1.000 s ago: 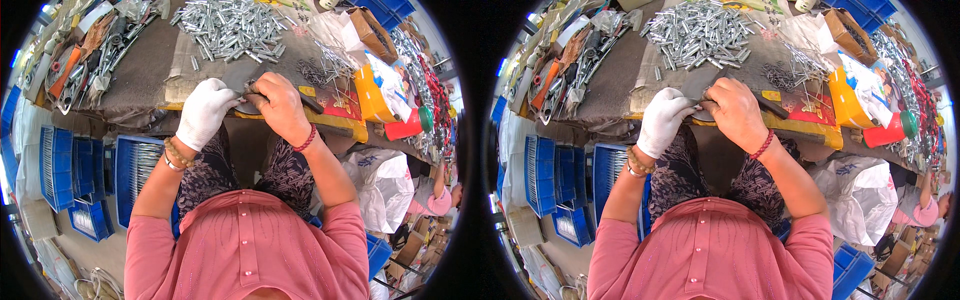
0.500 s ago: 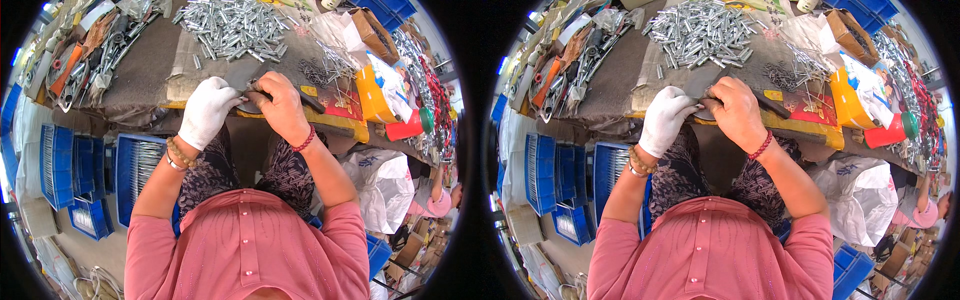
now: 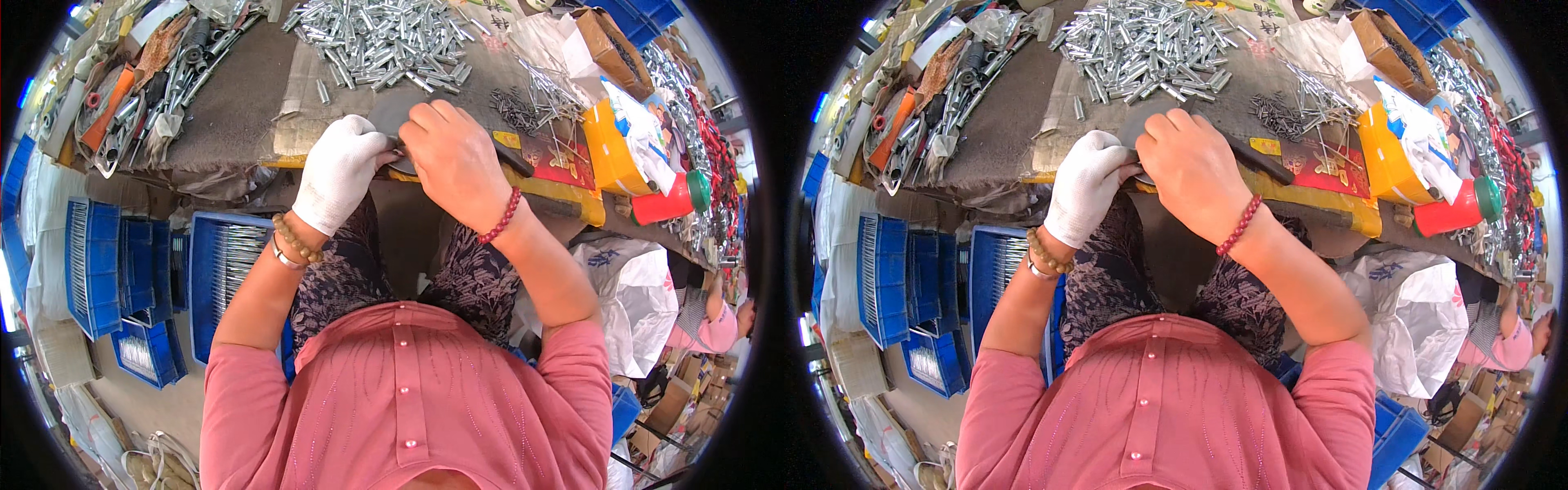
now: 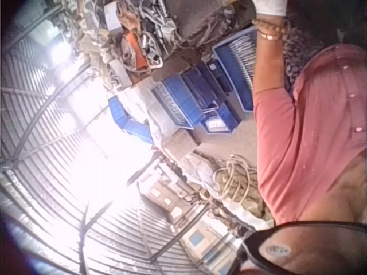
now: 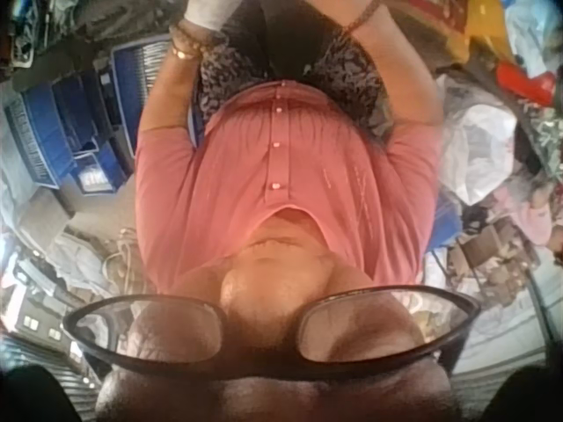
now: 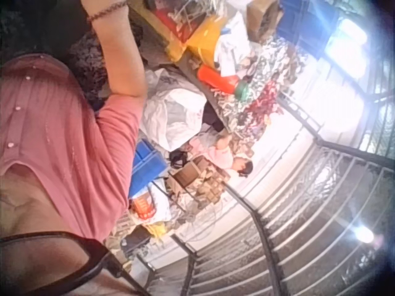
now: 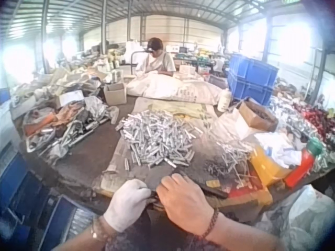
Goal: The person assembles small metal components by placing metal pins and metal plates into a jig, then tapping them together with a hammer.
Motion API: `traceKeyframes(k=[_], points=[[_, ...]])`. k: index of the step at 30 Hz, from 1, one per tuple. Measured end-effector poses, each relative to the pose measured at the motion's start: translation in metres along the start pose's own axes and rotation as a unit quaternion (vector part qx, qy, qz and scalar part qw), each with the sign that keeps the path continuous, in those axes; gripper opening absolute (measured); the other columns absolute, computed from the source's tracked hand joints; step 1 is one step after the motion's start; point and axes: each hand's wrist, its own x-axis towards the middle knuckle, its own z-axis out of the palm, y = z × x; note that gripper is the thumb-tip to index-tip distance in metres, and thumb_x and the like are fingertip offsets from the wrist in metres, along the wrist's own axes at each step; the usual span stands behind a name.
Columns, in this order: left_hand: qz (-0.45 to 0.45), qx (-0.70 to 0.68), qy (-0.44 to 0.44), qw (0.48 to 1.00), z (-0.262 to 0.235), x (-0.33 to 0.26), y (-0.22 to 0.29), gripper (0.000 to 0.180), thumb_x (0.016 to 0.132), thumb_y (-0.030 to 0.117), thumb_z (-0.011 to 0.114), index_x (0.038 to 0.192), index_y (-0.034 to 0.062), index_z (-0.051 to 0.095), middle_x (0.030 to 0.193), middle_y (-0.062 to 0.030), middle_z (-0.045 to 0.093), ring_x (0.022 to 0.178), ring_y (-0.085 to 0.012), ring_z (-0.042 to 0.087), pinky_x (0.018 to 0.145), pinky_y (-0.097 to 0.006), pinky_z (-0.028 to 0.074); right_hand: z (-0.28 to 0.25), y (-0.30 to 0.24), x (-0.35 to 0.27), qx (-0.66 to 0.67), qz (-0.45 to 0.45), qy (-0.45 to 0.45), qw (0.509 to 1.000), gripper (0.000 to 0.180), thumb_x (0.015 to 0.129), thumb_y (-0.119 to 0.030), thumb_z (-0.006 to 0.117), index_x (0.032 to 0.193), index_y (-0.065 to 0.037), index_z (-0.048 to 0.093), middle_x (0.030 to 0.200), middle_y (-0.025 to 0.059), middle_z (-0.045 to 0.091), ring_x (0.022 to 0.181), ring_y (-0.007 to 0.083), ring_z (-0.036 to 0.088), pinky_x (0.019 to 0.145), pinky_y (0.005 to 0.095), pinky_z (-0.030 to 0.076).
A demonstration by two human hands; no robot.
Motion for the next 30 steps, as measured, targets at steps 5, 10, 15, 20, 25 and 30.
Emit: traceKeyframes(k=[5, 10, 15, 20, 25, 30], points=[[0.0, -0.021, 0.013, 1.0, 0.004, -0.001, -0.002, 0.014, 0.081, 0.006, 0.081, 0.093, 0.0039, 0.074, 0.092, -0.0118, 0.063, 0.091, -0.0335, 0.064, 0.081, -0.043, 0.053, -0.003, -0.001, 0.003, -0.004, 0.004, -0.034, 0.999, 0.009, 0.079, -0.005, 0.068, 0.087, -0.008, 0.064, 0.096, 0.0064, 0.061, 0.098, 0.0274, 0.062, 0.084, 0.0394, 0.053], [-0.009, -0.036, 0.004, 0.999, 0.002, 0.0, 0.001, 0.013, 0.083, 0.007, 0.08, 0.093, 0.0043, 0.073, 0.093, -0.0115, 0.063, 0.092, -0.0333, 0.063, 0.082, -0.042, 0.052, 0.01, 0.004, -0.011, 0.04, 0.046, 0.006, 0.998, 0.014, 0.079, -0.007, 0.074, 0.089, -0.006, 0.065, 0.097, 0.0085, 0.061, 0.097, 0.0303, 0.061, 0.085, 0.0421, 0.053], [-0.017, -0.014, 0.004, 1.0, -0.001, 0.0, 0.001, 0.012, 0.081, 0.011, 0.081, 0.091, 0.0068, 0.075, 0.091, -0.0096, 0.064, 0.093, -0.0324, 0.063, 0.084, -0.042, 0.053, 0.012, 0.0, -0.012, 0.077, 0.064, 0.034, 0.994, 0.021, 0.078, -0.01, 0.079, 0.092, -0.005, 0.065, 0.098, 0.0102, 0.06, 0.097, 0.0326, 0.061, 0.087, 0.0446, 0.052], [-0.012, -0.019, 0.003, 1.0, 0.001, 0.0, 0.001, 0.012, 0.081, 0.011, 0.08, 0.091, 0.0066, 0.075, 0.091, -0.01, 0.064, 0.093, -0.0325, 0.063, 0.084, -0.042, 0.053, 0.009, -0.001, -0.014, 0.063, 0.069, 0.031, 0.995, 0.021, 0.076, -0.009, 0.078, 0.091, -0.005, 0.065, 0.098, 0.009, 0.059, 0.097, 0.0314, 0.061, 0.088, 0.044, 0.051], [-0.023, -0.022, -0.006, 0.999, -0.001, 0.001, 0.004, 0.012, 0.082, 0.011, 0.08, 0.091, 0.0063, 0.074, 0.091, -0.0108, 0.064, 0.092, -0.0329, 0.063, 0.083, -0.043, 0.053, 0.004, -0.008, -0.017, 0.04, 0.064, 0.026, 0.997, 0.021, 0.076, -0.007, 0.077, 0.095, -0.006, 0.067, 0.098, 0.0072, 0.059, 0.099, 0.029, 0.06, 0.088, 0.0427, 0.051], [-0.018, -0.025, -0.001, 1.0, -0.001, 0.002, 0.005, 0.011, 0.083, 0.012, 0.08, 0.09, 0.0064, 0.074, 0.09, -0.0113, 0.063, 0.092, -0.0333, 0.064, 0.083, -0.043, 0.052, 0.003, -0.008, -0.02, 0.059, 0.066, 0.039, 0.995, 0.023, 0.077, -0.005, 0.076, 0.099, -0.006, 0.07, 0.099, 0.0065, 0.06, 0.098, 0.028, 0.06, 0.087, 0.0417, 0.051]])
